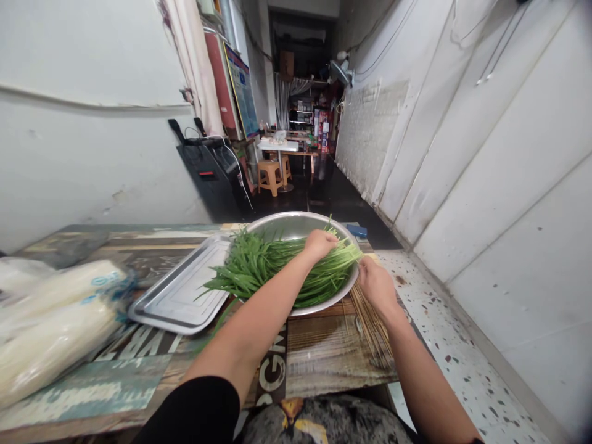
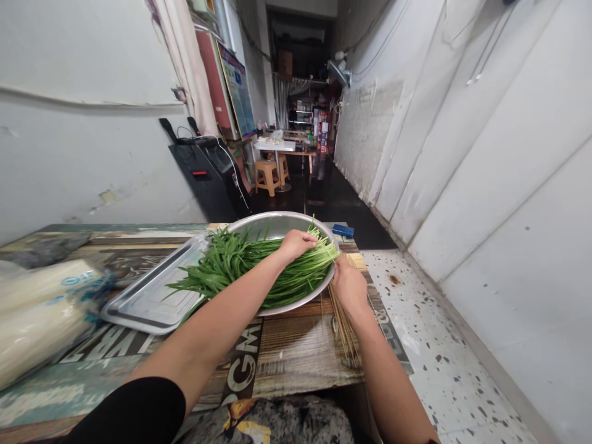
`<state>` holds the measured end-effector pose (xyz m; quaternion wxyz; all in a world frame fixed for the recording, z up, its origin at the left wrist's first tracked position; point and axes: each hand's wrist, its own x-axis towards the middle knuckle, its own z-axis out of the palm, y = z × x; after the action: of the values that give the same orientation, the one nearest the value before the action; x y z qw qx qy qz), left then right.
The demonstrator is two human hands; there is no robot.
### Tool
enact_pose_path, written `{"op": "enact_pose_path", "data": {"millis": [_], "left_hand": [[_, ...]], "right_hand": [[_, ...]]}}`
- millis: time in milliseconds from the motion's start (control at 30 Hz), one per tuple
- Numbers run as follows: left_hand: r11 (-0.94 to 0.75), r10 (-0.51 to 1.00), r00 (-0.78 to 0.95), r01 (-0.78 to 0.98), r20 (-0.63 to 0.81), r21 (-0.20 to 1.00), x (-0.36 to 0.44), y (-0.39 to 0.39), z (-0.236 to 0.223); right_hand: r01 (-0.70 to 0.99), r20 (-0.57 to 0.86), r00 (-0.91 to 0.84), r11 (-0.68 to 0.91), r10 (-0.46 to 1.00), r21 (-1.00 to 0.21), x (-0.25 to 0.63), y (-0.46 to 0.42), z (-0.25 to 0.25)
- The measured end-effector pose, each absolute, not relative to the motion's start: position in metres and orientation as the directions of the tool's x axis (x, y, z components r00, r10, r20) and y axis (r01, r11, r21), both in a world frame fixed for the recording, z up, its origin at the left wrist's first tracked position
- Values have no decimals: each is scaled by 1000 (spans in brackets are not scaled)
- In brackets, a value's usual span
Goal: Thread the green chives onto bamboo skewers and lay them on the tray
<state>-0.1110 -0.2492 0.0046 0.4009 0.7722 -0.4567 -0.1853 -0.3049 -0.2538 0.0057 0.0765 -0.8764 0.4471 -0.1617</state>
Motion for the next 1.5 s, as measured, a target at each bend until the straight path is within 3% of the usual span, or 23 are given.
{"op": "enact_pose_path", "data": {"millis": [533, 700, 833, 967, 1100, 1233, 1333, 1500], "left_hand": [[-266, -861, 502, -583, 83, 768, -114, -243, 9], [-143, -925, 370, -558, 90, 818, -113, -242, 7], [-133, -958, 286, -463, 6, 876, -103, -240, 10], [-276, -866, 491, -624, 92, 731, -96, -241, 11], [-333, -904, 421, -809, 80, 485, -100, -245, 8], [-367, -901, 428, -843, 76, 393, -106, -248, 6], [-363, -882, 455, -821, 121, 440, -104, -249, 5], [-283, -875, 462, -726, 140, 627, -95, -247, 2]], "right_hand": [[-748, 242, 549, -599, -800, -285, -304, -257, 3], [-745, 247, 549, -601, -799, -290, -303, -257, 1], [-743, 252, 545, -600, -799, -297, -303, -258, -2], [-730, 257, 557, -613, -790, -301, -305, -258, -2], [-753, 227, 550, -595, -803, -280, -305, -257, 0], [-750, 230, 555, -600, -800, -278, -304, -257, 0], [-754, 222, 550, -593, -805, -284, -305, -257, 0], [-758, 213, 545, -585, -811, -288, -305, -256, 1]]}}
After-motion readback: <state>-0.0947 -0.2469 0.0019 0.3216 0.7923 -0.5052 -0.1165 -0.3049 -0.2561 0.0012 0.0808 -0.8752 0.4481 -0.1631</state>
